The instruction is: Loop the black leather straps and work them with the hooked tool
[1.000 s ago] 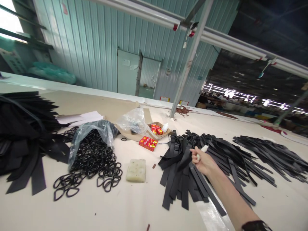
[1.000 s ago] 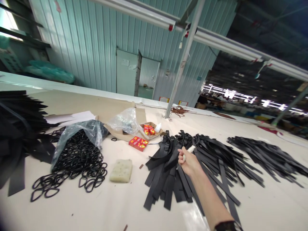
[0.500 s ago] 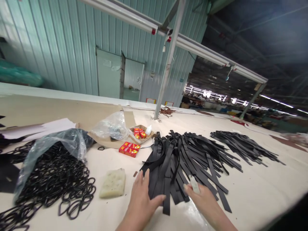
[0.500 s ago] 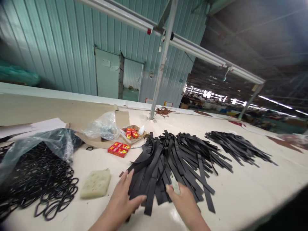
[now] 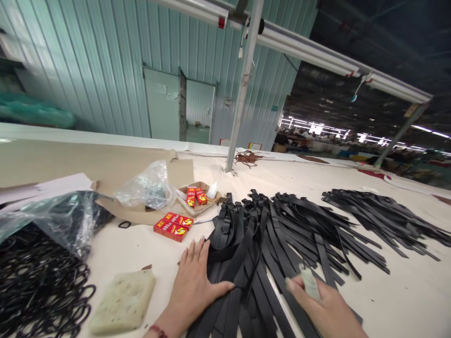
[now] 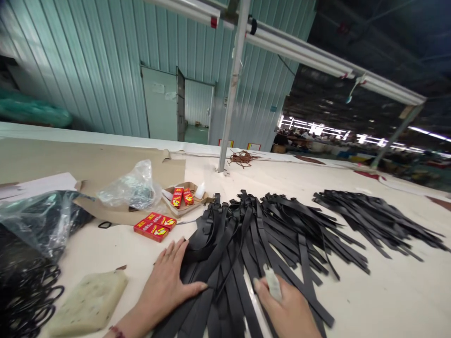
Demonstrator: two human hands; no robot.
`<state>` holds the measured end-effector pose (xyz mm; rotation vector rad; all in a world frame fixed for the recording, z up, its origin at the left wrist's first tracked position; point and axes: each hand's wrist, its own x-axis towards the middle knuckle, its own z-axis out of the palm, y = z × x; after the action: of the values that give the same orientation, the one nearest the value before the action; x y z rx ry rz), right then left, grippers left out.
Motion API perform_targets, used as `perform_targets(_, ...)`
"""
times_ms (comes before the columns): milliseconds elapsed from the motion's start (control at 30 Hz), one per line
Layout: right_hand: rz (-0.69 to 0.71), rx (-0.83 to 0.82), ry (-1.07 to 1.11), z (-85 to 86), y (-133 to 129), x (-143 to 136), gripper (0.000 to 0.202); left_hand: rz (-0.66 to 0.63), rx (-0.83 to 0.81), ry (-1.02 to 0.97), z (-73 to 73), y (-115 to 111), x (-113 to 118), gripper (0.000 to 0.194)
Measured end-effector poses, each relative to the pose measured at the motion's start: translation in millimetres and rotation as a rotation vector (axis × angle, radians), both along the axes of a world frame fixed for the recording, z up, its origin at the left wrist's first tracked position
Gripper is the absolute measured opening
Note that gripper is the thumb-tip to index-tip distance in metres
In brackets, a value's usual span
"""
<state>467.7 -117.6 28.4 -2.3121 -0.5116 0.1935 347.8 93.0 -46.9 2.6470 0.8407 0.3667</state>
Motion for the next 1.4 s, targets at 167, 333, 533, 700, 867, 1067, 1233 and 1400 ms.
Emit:
perform_targets(167, 0.122, -0.119, -0.129, 14.1, 72, 37, 0.03, 0.011, 0.025, 0.003, 0.6, -2, 1, 0.099)
perform_targets(333, 0.14, -0.134, -0.142, -3.4, 108, 57, 0.031, 0.004, 0.03, -0.017, -0.7, -5, 0, 0.101)
perform_targets(533, 0.173, -0.079, -0.014, -9.8, 101, 53, 0.023, -0.02, 0.02, -0.049, -1.9, -5, 1, 0.101)
perform_targets(700, 0.175, -0.002, 0.083, -11.6, 94, 47, 0.023, -0.02, 0.072, -0.136, -7.8, -3, 0, 0.097)
perform_targets(867, 0.184, 0.039, 0.156, -2.0, 90, 38, 0.022, -0.125, 0.027, -0.391, -0.2, -8, -4, 0.065)
perform_targets(1067, 0.269, 0.043, 0.243, 26.3, 70, -1, 0.024, -0.088, -1.107, -0.636, 44.6, -37, -3, 0.041)
perform_targets(1233, 0.433, 0.067, 0.269, 41.5, 54, -48, 0.025, -0.141, -1.859, -0.78, 67.5, -55, -13, 0.026)
perform_targets(1400, 0.343, 0.095, 0.154, 43.2, 43, -73, 0.021, -0.062, -1.888, -0.828, 75.5, -64, -37, 0.019)
